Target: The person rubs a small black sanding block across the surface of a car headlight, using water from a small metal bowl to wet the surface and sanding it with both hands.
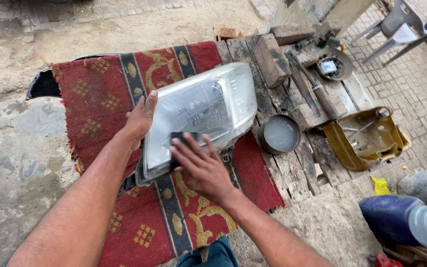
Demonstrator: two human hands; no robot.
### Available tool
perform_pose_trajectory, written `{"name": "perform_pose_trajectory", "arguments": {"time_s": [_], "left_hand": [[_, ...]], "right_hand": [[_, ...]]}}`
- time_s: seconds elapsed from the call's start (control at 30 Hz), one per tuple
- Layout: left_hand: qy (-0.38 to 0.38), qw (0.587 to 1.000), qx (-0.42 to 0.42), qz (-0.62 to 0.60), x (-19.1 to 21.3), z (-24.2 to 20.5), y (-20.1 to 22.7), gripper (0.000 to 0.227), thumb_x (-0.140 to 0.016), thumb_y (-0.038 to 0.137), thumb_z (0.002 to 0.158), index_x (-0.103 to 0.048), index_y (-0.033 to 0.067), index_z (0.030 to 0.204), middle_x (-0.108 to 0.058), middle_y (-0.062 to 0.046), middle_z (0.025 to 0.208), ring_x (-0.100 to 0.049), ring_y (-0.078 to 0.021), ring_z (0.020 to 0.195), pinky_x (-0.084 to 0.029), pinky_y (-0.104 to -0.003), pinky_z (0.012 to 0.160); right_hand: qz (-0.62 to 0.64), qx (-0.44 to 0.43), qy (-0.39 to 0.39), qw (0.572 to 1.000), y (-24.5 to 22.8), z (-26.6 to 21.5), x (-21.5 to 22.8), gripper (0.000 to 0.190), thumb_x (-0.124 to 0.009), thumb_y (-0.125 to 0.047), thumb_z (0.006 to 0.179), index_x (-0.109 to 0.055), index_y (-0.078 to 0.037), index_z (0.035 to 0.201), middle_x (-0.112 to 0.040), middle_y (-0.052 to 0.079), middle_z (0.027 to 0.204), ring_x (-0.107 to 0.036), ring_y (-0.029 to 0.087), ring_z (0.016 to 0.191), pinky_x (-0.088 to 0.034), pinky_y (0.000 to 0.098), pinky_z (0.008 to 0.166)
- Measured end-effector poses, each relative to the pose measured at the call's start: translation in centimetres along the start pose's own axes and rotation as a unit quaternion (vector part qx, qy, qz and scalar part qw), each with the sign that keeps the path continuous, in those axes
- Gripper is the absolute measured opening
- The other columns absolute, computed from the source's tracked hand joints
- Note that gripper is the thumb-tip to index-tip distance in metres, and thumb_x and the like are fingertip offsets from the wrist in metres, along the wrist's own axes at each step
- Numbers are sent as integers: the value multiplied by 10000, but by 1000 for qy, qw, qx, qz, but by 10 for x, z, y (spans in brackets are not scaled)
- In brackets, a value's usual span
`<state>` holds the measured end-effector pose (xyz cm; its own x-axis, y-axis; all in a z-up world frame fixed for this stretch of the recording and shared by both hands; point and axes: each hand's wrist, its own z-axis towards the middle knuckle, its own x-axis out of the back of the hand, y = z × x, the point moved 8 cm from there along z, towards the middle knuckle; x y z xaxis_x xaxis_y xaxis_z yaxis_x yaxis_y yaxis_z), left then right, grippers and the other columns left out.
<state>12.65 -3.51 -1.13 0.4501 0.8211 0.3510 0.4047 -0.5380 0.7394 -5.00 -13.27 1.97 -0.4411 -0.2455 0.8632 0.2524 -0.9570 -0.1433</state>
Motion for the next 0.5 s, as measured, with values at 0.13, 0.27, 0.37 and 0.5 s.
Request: {"name": "perform_pose_trajectory", "arguments": {"time_s": [0.13, 0.27, 0.37, 0.5], "left_hand": [[-8, 1000, -5, -22, -2, 11, -8, 1055, -371, 930, 854, -222, 269, 1662, -45, -377, 1643, -68, -494, 1550, -141, -612, 1230], [-2, 1000, -16, -2, -5, 9, -16, 1052, -370, 924, 858, -186, 281, 1670, 8, -387, 1643, -91, -521, 1543, -137, -630, 1237], [-10, 1000, -13, 9, -5, 9, -8, 1058, -353, 932, 849, -179, 290, 1672, -1, -380, 1649, -88, -506, 1549, -137, -614, 1244], [-18, 999, 7, -26, -4, 6, -12, 1010, -373, 904, 875, -177, 316, 1672, 26, -362, 1654, -106, -501, 1548, -152, -658, 1210]], "right_hand": [[81, -151, -184, 968, 56, 37, 19, 436, -434, -338, 1048, -497, -368, 1478, -491, -11, 1556, -400, 291, 1451, -181, 578, 1240], [-43, -226, -195, 954, 75, 45, 13, 538, -218, -308, 1097, -251, -259, 1631, -189, -3, 1704, -101, 211, 1572, 43, 471, 1262], [-41, -127, -262, 956, 5, 46, 5, 541, -206, -287, 1080, -249, -263, 1618, -207, 6, 1694, -112, 190, 1574, 38, 470, 1276], [134, -182, -265, 937, 16, 33, 21, 508, -247, -327, 1077, -374, -291, 1567, -391, 106, 1611, -351, 340, 1477, -69, 622, 1234]]}}
